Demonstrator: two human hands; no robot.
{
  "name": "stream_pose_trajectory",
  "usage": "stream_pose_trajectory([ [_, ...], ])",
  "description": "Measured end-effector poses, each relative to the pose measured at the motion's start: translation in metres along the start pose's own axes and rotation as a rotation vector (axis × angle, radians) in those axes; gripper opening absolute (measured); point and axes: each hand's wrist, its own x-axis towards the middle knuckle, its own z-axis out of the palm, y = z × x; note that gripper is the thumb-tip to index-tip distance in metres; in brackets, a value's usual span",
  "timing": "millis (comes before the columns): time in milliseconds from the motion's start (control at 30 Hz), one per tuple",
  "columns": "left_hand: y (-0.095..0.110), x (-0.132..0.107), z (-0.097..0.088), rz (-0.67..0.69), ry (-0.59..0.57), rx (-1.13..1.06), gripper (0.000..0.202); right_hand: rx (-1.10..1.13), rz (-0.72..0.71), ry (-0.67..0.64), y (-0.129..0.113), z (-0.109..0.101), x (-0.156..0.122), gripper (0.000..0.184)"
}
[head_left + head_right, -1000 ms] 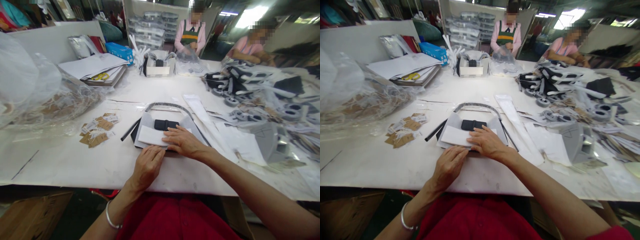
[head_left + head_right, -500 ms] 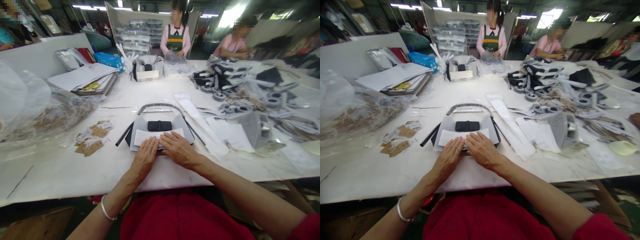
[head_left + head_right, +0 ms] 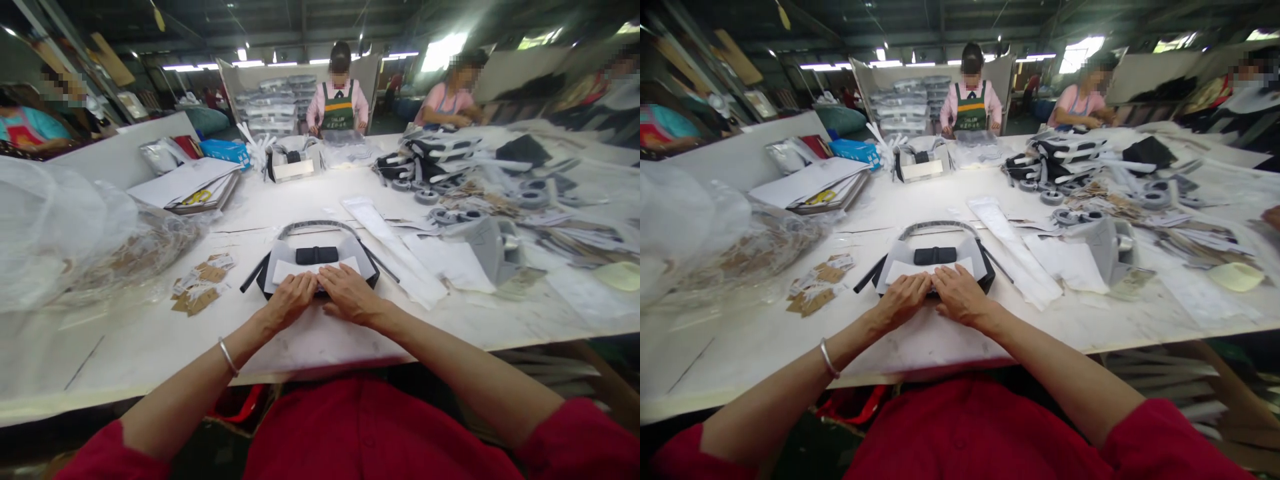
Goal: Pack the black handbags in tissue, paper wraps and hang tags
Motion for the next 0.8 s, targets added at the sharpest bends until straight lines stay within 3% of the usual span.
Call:
stream_pose_trajectory([
  [133, -0.016, 0.012, -0.009, 0.006, -0.001, -0.001, 0.027, -0.07, 0.06, 0.114, -0.004, -0.001, 0.001, 0.079],
  [200, -0.023, 0.022, -0.017, 0.015, 0.004, -0.004, 0.029, -0.114, 0.081, 0.184, 0.002, -0.002, 0.002, 0.076],
  [333, -0.028, 0.038, -0.035, 0.061, 0.045, -0.018, 0.033, -0.177, 0.103, 0.25, 0.016, -0.009, 0.009, 0.029],
  [400, -0.026, 0.04, -0.038, 0.052, 0.071, -0.024, 0.035, -0.189, 0.079, 0.216, 0.02, -0.013, 0.014, 0.021],
  [467, -0.024, 0.038, -0.033, -0.006, 0.058, -0.022, 0.031, -0.205, 0.044, 0.175, 0.024, -0.015, 0.019, 0.018],
  [667, -0.012, 0.022, 0.001, -0.004, 0.327, 0.108, 0.033, -0.209, 0.003, 0.179, 0.026, -0.008, 0.025, 0.015],
  [800, -0.005, 0.014, 0.011, -0.055, 0.374, 0.084, 0.038, -0.185, -0.028, 0.22, 0.025, -0.002, 0.022, 0.013],
])
